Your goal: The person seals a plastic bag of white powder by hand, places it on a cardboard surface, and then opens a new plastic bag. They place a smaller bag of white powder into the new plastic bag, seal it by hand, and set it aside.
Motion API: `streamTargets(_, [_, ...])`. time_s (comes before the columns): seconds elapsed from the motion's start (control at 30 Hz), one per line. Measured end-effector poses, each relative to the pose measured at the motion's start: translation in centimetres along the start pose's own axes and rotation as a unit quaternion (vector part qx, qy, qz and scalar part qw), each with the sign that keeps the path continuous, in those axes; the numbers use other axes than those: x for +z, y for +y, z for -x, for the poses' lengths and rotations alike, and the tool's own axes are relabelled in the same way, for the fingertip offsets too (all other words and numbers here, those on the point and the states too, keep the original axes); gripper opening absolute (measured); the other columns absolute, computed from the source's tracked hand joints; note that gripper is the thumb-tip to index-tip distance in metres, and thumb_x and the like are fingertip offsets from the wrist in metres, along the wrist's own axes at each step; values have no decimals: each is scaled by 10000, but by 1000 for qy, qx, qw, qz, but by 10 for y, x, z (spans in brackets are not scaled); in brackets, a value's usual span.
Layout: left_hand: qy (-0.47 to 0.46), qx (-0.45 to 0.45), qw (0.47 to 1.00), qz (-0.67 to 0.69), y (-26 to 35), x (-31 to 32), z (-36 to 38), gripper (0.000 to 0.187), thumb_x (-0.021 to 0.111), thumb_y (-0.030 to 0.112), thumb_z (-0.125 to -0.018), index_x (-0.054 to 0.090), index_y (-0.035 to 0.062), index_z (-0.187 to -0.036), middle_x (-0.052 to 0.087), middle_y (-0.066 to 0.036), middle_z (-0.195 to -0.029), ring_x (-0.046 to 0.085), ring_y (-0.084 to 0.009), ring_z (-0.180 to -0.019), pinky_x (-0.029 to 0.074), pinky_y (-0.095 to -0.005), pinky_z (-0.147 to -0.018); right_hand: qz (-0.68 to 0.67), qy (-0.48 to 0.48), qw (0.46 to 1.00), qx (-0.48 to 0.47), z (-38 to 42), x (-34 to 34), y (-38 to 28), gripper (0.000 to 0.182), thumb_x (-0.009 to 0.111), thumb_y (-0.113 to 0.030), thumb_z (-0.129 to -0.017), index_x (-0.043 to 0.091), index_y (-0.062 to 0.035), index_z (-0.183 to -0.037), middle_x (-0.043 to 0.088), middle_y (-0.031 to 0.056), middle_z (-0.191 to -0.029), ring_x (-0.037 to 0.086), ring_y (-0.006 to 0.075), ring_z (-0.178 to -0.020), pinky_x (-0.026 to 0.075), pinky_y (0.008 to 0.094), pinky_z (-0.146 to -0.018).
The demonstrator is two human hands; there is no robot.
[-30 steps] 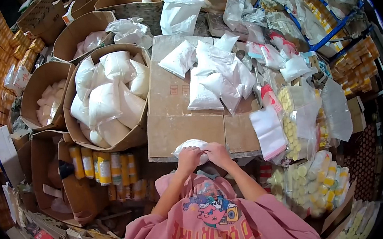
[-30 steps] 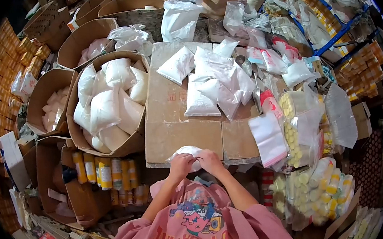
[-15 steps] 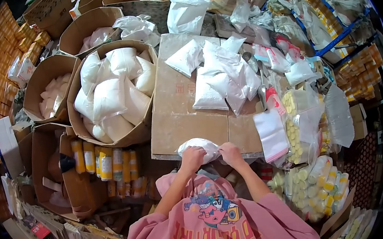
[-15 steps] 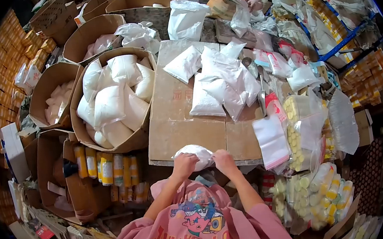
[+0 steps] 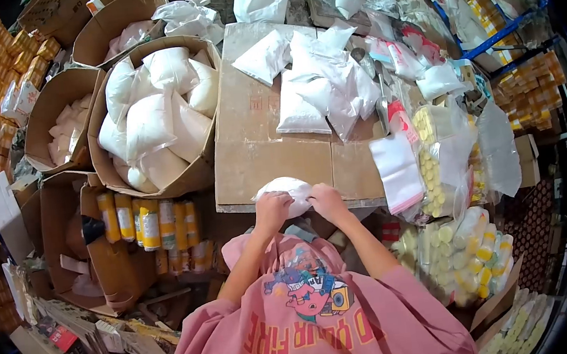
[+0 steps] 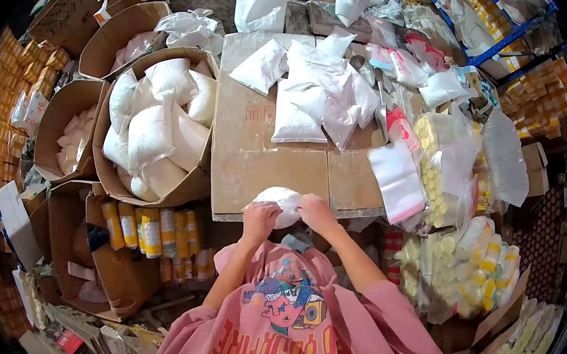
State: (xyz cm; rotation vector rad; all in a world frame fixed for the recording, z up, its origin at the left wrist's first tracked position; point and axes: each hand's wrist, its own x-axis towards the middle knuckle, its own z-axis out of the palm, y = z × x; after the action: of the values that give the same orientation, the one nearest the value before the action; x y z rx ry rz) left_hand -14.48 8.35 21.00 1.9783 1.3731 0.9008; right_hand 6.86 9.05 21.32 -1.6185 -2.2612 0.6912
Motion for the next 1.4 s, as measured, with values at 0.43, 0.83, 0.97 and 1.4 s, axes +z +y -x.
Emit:
streamTargets(0.43, [18, 7, 1000, -6, 5, -1, -1, 103, 683, 140, -792, 738, 52, -795, 730, -76, -873, 683, -276, -832, 511, -390, -793, -53, -1, 998, 15, -16, -9, -30, 137, 726, -170, -792, 741, -43, -841, 671, 166, -833, 649, 349, -842, 515, 424, -746])
streamTargets(0.83, [-3, 30, 997, -67, -3, -5, -3, 106, 671, 160, -819, 747, 88, -835, 737, -24, -935, 659, -225, -955, 468, -401, -885, -78, -29, 997, 5, -22, -10, -8, 140, 721, -174, -783, 729, -40, -821, 654, 160, -810, 643, 356, -815, 517, 439, -751])
streamTargets(0.97, [-44, 39, 989, -132, -13, -11, -2, 113, 655, 167, -826, 754, 114, -841, 733, 4, -950, 628, -215, -1031, 461, -396, -895, -132, -14, 991, -2, -15, -9, 3, 114, 713, -141, -798, 710, -30, -823, 640, 154, -815, 631, 348, -825, 510, 427, -767])
streamTargets(1.4, [-102, 1, 993, -53, -26, -30, 0, 150, 642, 140, -825, 756, 62, -883, 740, -51, -991, 637, -274, -963, 494, -387, -883, -111, 7, 993, -48, -26, -1, -28, 91, 709, -107, -800, 711, -19, -824, 668, 160, -828, 651, 342, -830, 522, 418, -760])
